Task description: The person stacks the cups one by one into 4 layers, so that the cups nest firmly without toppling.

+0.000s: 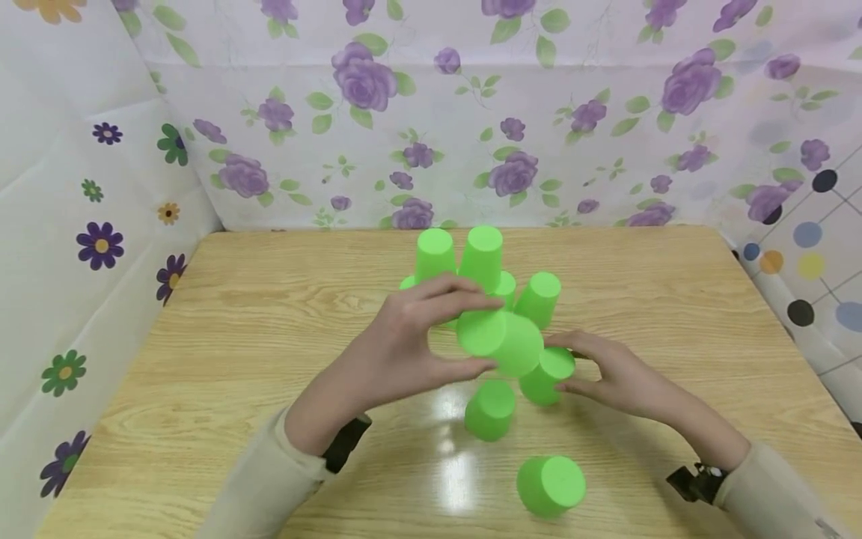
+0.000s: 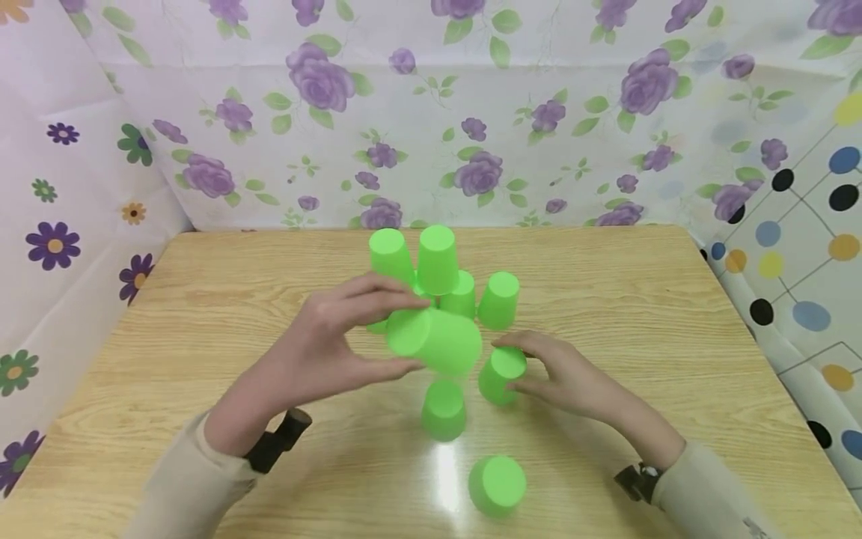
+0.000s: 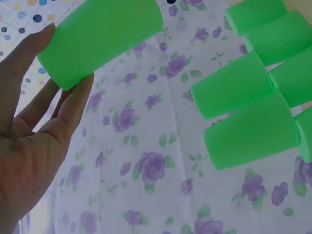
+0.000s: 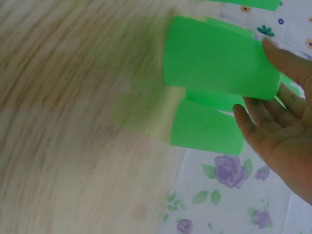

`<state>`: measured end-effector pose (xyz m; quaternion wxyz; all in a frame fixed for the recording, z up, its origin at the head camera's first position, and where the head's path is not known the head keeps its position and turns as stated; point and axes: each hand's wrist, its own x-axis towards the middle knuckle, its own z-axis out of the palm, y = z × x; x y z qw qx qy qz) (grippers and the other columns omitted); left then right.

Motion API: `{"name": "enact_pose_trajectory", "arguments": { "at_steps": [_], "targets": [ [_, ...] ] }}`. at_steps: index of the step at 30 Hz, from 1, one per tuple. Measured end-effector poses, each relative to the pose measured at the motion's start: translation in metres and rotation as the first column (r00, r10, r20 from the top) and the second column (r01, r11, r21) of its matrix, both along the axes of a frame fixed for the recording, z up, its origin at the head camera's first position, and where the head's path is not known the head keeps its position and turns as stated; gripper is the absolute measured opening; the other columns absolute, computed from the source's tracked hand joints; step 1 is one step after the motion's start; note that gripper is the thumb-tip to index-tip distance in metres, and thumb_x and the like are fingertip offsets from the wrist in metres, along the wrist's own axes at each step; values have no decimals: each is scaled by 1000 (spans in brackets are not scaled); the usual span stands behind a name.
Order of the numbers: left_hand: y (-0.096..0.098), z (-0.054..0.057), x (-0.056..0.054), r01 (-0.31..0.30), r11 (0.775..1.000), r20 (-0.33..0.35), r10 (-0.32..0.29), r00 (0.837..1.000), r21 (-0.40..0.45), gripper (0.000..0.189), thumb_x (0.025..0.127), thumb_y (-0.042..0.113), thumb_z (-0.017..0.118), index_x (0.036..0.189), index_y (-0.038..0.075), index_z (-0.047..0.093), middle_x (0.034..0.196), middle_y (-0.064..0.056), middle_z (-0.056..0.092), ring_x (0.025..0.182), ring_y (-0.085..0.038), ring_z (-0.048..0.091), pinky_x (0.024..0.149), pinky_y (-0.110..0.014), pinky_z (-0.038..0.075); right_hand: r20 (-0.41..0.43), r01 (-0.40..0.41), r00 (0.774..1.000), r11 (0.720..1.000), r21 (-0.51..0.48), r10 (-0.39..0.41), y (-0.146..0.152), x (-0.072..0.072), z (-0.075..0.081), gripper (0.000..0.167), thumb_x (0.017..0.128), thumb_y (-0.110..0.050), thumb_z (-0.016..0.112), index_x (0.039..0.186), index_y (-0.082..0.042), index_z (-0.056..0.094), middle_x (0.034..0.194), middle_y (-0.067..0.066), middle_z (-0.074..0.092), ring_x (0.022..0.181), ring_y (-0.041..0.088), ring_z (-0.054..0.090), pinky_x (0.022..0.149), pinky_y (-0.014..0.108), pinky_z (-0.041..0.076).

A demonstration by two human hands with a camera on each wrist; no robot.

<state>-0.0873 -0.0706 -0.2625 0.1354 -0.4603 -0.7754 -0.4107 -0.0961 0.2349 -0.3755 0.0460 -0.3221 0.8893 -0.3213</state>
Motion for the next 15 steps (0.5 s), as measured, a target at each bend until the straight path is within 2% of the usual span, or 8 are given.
{"name": "enact_pose_trajectory", "arguments": {
  "at_steps": [5,8,12,15],
  "targets": [
    [19,7,-23,-23,999,18,22,1000,28,47,69,13,83,111,2,64,108,-7,62,97,-12,57,85,-15,48,-7,-12,1000,1000,13,12,-4,-2,3,56,74,-10,77,125,-9,55,118,-2,60,108,16,58,91,34,50],
    [31,11,-41,-68,998,34,67,997,17,46,71,17,82,110,4,64,106,-6,60,95,-12,56,81,-15,47,-23,-16,1000,1000,21,16,-5,-3,6,53,75,-9,77,122,-6,55,115,0,61,106,19,59,90,36,51],
    [43,10,-68,-113,993,47,114,992,-16,48,71,23,82,111,4,63,103,-4,60,95,-12,55,82,-18,47,-46,-26,999,999,29,27,-5,-2,6,50,77,-12,76,122,-7,55,112,-1,61,101,18,60,87,36,52],
    [51,7,-85,-123,991,61,126,990,-48,49,73,25,81,113,5,62,104,-3,59,95,-12,54,85,-19,45,-43,-31,999,999,32,32,-4,-2,6,51,77,-14,75,123,-8,55,112,-2,61,100,15,60,86,35,53]
  ]
}}
